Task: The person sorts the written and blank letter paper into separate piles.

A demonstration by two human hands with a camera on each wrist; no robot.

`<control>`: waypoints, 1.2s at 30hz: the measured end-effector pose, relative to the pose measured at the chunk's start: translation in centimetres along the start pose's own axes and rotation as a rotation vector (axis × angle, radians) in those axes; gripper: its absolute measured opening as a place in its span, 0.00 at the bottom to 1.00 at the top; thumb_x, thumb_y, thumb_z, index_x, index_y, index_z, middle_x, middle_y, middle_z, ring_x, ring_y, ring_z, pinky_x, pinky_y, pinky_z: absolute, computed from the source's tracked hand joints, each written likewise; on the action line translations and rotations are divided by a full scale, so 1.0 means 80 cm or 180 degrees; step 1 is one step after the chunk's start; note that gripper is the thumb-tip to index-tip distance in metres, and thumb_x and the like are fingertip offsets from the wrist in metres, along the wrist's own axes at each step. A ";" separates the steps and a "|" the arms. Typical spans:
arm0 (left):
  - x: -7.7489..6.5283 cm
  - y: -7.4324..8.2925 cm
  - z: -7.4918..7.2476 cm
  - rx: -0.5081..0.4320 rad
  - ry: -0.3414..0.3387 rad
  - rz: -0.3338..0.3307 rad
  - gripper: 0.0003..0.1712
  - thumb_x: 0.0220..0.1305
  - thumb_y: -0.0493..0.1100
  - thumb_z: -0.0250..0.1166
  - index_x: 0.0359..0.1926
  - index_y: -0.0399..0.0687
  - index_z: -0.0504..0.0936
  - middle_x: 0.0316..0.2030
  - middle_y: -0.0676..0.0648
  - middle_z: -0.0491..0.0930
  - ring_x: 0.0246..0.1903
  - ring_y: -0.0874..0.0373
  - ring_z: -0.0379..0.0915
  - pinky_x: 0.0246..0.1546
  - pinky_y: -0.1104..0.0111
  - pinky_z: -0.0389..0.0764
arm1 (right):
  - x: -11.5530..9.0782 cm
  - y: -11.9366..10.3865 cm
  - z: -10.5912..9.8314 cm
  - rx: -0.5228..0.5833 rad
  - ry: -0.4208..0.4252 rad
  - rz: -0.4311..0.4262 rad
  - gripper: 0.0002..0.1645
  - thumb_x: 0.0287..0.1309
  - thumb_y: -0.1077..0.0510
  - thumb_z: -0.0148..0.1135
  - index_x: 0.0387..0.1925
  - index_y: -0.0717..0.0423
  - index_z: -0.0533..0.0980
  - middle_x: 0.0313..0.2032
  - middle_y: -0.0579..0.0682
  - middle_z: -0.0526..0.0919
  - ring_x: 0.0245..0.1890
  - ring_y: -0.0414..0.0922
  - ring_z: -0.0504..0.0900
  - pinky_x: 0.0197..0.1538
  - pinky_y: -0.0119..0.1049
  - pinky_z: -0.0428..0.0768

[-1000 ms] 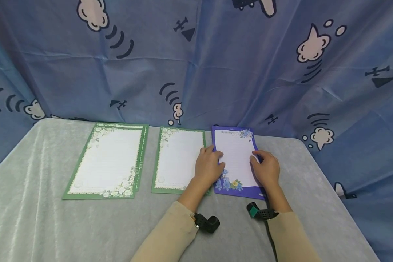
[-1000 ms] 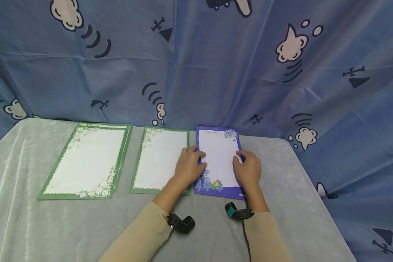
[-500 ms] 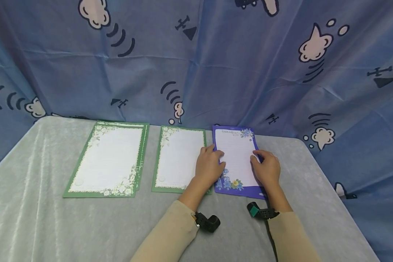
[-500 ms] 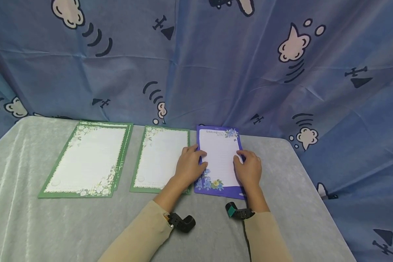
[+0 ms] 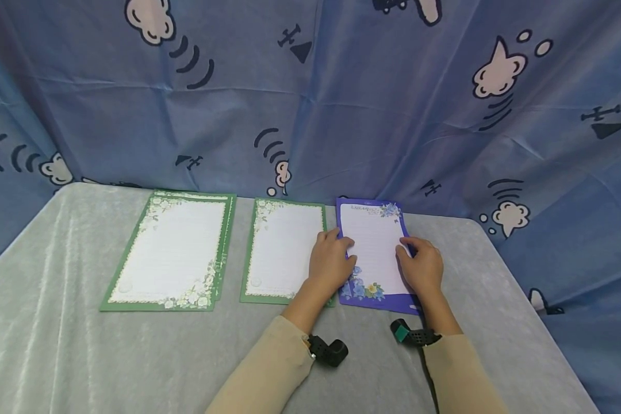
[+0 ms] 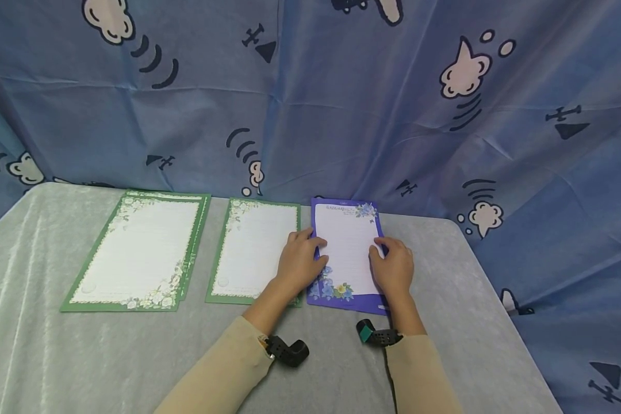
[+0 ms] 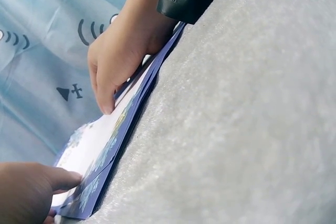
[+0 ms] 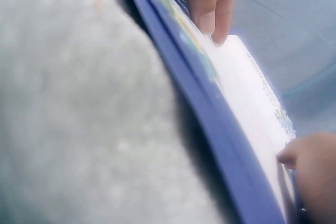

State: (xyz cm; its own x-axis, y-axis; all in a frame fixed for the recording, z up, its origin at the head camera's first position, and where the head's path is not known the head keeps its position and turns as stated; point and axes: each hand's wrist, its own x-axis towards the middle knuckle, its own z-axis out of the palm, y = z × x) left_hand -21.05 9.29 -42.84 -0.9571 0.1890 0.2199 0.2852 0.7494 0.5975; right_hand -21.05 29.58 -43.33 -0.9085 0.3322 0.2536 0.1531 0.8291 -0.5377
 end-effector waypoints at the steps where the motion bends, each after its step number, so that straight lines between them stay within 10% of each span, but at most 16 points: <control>1: 0.000 0.000 0.000 0.0002 0.0001 0.0002 0.17 0.65 0.46 0.69 0.53 0.50 0.88 0.66 0.40 0.77 0.66 0.44 0.70 0.68 0.58 0.72 | 0.000 0.000 0.000 0.0002 0.0006 -0.0002 0.21 0.67 0.57 0.58 0.57 0.64 0.80 0.61 0.66 0.79 0.64 0.64 0.74 0.70 0.59 0.68; 36: 0.001 -0.001 0.000 -0.0017 0.0004 0.0006 0.16 0.66 0.47 0.68 0.52 0.50 0.88 0.66 0.40 0.77 0.66 0.44 0.70 0.69 0.58 0.71 | -0.001 -0.003 0.000 -0.0031 0.0036 -0.0014 0.21 0.66 0.57 0.59 0.56 0.64 0.81 0.60 0.66 0.80 0.63 0.64 0.76 0.68 0.60 0.70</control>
State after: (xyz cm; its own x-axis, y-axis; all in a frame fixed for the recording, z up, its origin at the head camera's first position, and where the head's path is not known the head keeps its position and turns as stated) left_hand -21.12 9.27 -42.89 -0.9564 0.1897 0.2219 0.2873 0.7457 0.6011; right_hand -21.02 29.39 -43.25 -0.9047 0.3337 0.2650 0.1531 0.8349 -0.5287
